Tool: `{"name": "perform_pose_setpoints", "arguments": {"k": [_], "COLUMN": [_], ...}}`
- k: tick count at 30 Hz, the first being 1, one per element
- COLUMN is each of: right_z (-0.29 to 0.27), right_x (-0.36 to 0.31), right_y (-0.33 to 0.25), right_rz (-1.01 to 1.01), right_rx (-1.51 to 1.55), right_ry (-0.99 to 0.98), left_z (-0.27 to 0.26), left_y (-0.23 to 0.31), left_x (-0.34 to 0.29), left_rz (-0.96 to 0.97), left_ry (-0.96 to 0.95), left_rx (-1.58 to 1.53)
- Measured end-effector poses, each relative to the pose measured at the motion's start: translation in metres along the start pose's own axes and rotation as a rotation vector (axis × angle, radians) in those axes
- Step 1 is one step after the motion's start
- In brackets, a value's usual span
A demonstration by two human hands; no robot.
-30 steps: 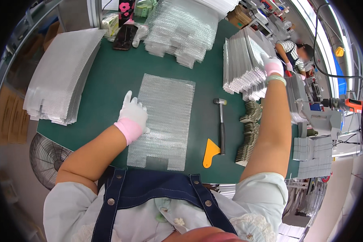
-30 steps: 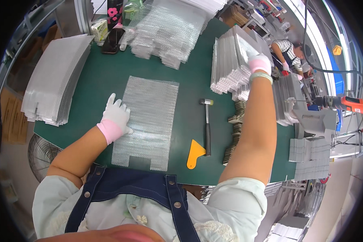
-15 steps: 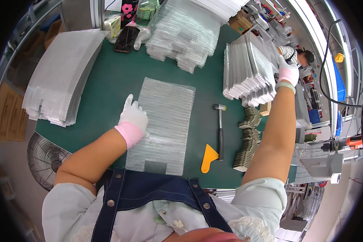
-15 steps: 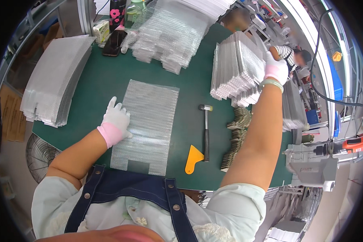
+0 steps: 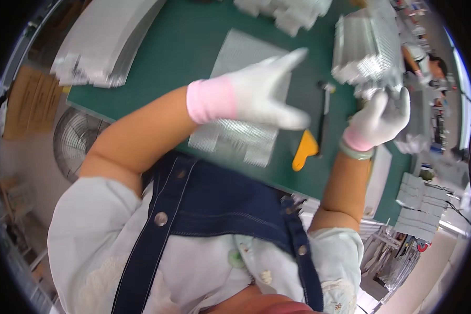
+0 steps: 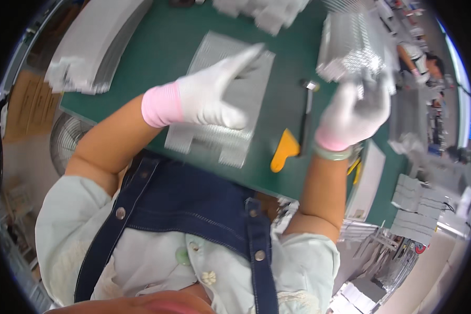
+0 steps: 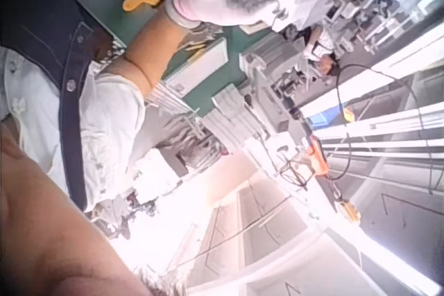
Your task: The person assembles air filters by placing a mesh screen into a frame, securing it with a stapler, and trimming excess material with a utility knife. They repeat this process for multiple units, stacking completed filters on the table.
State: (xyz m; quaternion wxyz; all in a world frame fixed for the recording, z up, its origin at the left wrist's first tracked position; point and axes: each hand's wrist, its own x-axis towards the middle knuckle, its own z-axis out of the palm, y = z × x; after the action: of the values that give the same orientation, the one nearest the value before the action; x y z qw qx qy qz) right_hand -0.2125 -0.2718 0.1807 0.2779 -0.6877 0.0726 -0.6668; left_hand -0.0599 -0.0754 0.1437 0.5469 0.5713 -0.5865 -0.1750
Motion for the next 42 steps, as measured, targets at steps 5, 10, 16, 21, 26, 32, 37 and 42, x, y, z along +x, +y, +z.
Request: {"name": "perform_pose_setpoints", "arguments": {"k": [5,10,16,21,26,32,37,42], "right_z": [-0.004,-0.061,-0.037,-0.02,-0.006,-0.003,-0.001,0.0], "right_x": [-0.084,-0.064,-0.151,-0.182,-0.187,-0.184,-0.18,-0.179], "right_y": [-0.083,-0.098,-0.085,-0.047,-0.044,-0.048,-0.048,-0.047], "right_rz": [-0.022,0.549,0.801,0.648,0.675,0.666,0.702,0.69], "right_rx": [0.375,-0.13,-0.346,-0.724,-0.962,-0.981,-0.987,-0.992], "right_ry": [-0.163,-0.358,-0.604,-0.841,-1.052,-1.093,-1.11,-1.125], "left_z": [-0.005,-0.041,-0.003,0.004,0.008,0.004,0.002,0.004], "left_y": [0.077,0.065,-0.005,-0.043,-0.066,-0.066,-0.07,-0.073], "left_x": [-0.028,-0.074,-0.119,-0.117,-0.111,-0.107,-0.109,-0.11], "left_rz": [-0.188,-0.444,-0.546,-0.49,-0.713,-0.736,-0.705,-0.699], "left_ry": [0.192,0.035,0.36,0.262,0.063,0.004,0.017,0.027], "left_rx": [-0.637,-0.473,0.355,0.753,0.857,0.846,0.836,0.854]}}
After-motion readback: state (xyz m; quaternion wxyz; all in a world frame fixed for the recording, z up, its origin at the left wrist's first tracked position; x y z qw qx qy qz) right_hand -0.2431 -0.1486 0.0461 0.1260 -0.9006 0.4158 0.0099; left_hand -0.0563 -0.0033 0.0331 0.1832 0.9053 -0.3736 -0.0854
